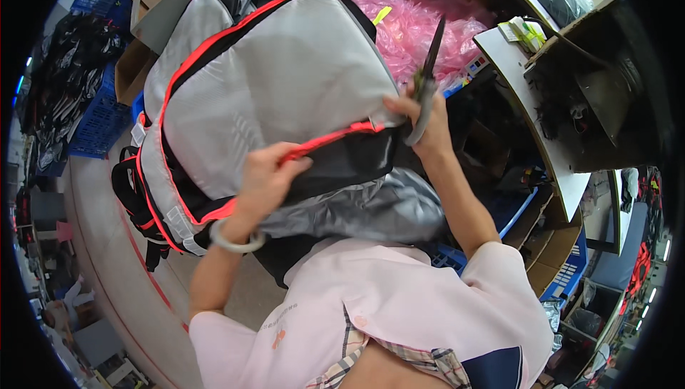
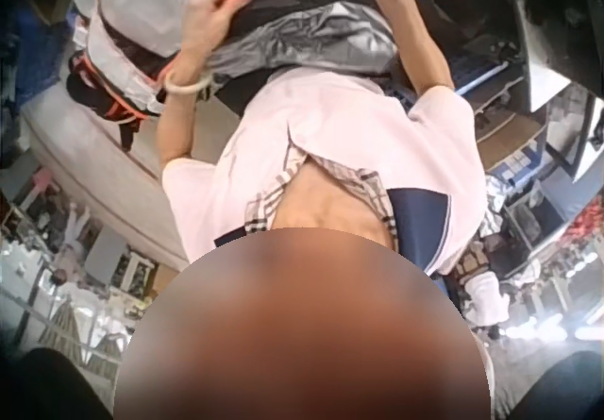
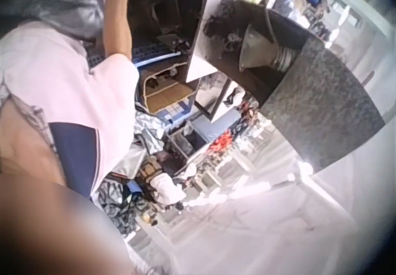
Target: Trimming excess threads and fabric scraps from sports bags using scissors.
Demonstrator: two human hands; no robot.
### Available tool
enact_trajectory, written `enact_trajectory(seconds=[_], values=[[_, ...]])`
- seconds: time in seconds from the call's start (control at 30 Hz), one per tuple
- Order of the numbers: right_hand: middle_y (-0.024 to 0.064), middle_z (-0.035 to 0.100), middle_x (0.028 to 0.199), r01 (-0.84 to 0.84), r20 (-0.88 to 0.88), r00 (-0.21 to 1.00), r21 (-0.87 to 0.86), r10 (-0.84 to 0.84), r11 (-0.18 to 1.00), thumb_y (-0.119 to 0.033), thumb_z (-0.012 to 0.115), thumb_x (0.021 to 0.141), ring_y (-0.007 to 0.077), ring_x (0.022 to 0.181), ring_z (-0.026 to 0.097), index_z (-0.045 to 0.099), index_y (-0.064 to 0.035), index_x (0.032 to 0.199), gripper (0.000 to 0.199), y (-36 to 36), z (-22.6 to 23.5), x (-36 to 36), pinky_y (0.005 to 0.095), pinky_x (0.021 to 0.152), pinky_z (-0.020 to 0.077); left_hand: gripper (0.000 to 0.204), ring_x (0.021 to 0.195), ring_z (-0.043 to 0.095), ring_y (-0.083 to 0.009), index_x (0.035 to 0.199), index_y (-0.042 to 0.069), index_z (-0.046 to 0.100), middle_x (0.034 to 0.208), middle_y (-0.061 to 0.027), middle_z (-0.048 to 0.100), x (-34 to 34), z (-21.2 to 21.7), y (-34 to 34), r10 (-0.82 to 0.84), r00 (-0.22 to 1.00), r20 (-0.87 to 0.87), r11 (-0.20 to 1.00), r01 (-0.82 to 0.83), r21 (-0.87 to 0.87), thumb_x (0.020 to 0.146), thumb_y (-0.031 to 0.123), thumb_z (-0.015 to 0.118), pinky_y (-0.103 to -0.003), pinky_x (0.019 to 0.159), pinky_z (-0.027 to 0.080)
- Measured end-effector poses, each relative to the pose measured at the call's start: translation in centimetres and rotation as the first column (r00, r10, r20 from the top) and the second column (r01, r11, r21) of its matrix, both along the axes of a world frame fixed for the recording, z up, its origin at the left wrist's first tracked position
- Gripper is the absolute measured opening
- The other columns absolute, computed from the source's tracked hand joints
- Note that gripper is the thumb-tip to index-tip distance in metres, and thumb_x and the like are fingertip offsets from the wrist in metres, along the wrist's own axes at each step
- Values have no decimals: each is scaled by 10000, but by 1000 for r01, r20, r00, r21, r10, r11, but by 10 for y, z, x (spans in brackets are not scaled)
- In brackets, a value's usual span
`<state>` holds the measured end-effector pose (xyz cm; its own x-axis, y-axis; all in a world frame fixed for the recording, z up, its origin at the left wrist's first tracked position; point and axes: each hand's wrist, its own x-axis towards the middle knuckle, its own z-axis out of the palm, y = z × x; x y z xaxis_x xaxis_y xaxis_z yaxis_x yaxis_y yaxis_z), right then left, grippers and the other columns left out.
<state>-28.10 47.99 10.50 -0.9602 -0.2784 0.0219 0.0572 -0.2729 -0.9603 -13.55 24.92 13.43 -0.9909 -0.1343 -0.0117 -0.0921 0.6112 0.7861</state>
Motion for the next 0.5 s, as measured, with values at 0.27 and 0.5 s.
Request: enact_trajectory(seconds=[0.27,0.5], values=[[10,531,717,-98,-73,995,-436,73,895,32,763,684,110,648,556,524,-46,809,281,-90,109,-13,232,605,435,175,621,579,-146,977,-28,676,679,-79,624,-1,65,-42,199,801,-565,951,-297,-85,819,45,681,-255,608,451],[-11,521,705,-101,-236,963,128,129,987,-301,780,778,86,610,477,545,-44,853,357,-62,96,-36,261,583,388,143,680,640,-115,953,-25,680,759,-113,694,-19,6,-54,337,786,-518,941,-290,174,848,71,673,-241,616,476]])
